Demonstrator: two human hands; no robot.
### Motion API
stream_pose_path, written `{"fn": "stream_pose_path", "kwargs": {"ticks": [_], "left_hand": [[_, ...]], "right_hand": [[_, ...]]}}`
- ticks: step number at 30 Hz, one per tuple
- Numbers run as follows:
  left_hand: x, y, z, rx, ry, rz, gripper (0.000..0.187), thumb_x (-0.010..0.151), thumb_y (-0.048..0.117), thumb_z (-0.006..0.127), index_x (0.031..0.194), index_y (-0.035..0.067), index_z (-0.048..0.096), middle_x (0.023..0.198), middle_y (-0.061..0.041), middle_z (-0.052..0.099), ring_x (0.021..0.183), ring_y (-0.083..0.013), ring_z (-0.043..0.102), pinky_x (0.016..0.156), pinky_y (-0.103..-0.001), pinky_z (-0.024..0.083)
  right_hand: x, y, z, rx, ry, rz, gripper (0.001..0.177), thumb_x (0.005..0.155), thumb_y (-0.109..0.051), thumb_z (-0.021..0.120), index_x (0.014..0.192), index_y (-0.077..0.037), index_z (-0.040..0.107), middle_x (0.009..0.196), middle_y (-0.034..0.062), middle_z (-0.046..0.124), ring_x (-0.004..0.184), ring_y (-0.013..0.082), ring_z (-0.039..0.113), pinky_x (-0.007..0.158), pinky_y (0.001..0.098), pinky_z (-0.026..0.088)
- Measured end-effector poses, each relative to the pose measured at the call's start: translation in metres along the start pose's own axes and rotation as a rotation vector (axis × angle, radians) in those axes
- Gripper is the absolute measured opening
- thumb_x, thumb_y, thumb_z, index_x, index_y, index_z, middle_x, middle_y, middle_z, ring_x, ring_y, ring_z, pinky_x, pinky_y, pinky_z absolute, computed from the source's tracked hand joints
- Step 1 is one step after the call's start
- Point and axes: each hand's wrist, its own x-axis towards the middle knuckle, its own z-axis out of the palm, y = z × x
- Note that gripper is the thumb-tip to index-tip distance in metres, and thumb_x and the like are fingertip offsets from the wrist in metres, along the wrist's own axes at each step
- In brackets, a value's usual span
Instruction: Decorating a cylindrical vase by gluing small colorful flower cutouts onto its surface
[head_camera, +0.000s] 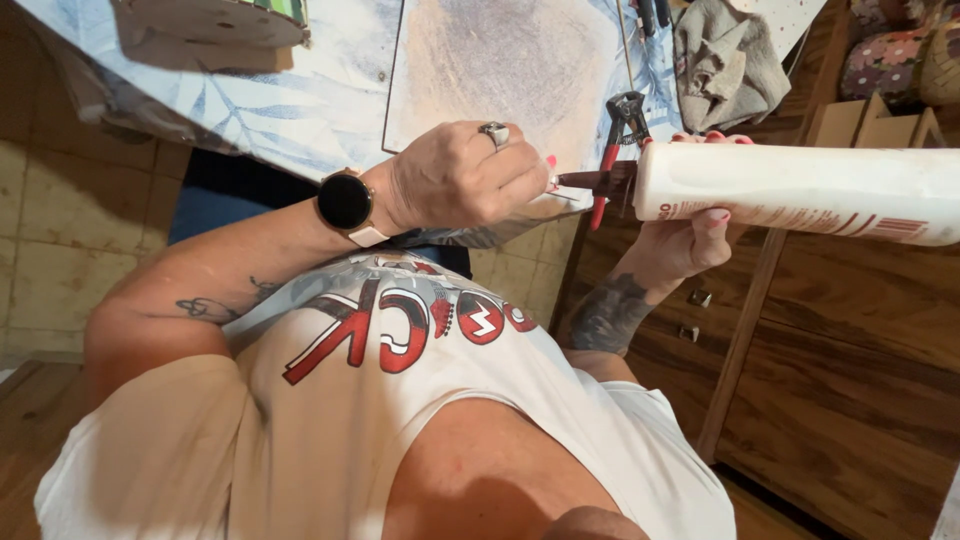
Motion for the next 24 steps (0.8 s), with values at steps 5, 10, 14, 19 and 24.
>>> {"fn": "stream_pose_path", "kwargs": {"ticks": [5,10,14,19,24], "left_hand": [[0.010,-0.003,-0.015,-0.036,-0.097,0.031,0.018,0.087,0.011,0.052,0.069,0.009,0.054,0.064,-0.003,0.050,0.048,-0.0125,0.042,0.039,-0.021,0.034],[0.004,0.007,-0.018,-0.447,-0.101,-0.313,0.014,0.080,0.009,0.070,0.081,0.000,0.060,0.071,-0.010,0.061,0.055,-0.0171,0.056,0.045,-0.028,0.045],[0.019,0.012,-0.037,-0.629,-0.079,-0.546,0.014,0.084,0.007,0.059,0.075,-0.001,0.054,0.063,-0.007,0.052,0.054,-0.0202,0.047,0.054,-0.030,0.035],[0.029,0.007,-0.055,-0.872,-0.133,-0.955,0.023,0.087,0.014,0.049,0.068,0.002,0.055,0.056,-0.003,0.055,0.045,-0.0087,0.051,0.044,-0.019,0.040],[0.029,-0.004,-0.065,-0.917,-0.116,-1.079,0.021,0.085,0.014,0.051,0.067,0.004,0.055,0.052,-0.004,0.053,0.043,-0.0079,0.049,0.040,-0.018,0.040]], "right_hand": [[0.017,0.007,-0.046,-0.204,-0.077,-0.140,0.054,0.078,-0.017,0.056,0.126,-0.012,0.031,0.122,0.0093,0.042,0.116,0.0265,0.042,0.101,0.0474,0.043],[0.057,0.015,-0.050,-1.277,-0.219,-0.191,0.038,0.085,-0.026,0.067,0.092,0.003,0.043,0.085,0.0159,0.048,0.069,0.0239,0.051,0.050,0.0292,0.048],[0.051,0.060,-0.095,-1.483,-0.255,-0.008,0.046,0.068,0.000,0.075,0.097,-0.001,0.038,0.090,0.0131,0.043,0.079,0.0243,0.049,0.061,0.0334,0.052],[0.062,0.054,-0.057,-1.513,-0.365,-0.145,0.054,0.094,-0.046,0.044,0.123,-0.002,0.033,0.100,0.0205,0.042,0.084,0.0332,0.044,0.065,0.0424,0.041],[0.064,0.010,0.061,-1.103,-0.254,-0.332,0.016,0.086,-0.012,0.059,0.087,0.004,0.057,0.087,0.0162,0.047,0.076,0.0281,0.048,0.058,0.0344,0.045]]}}
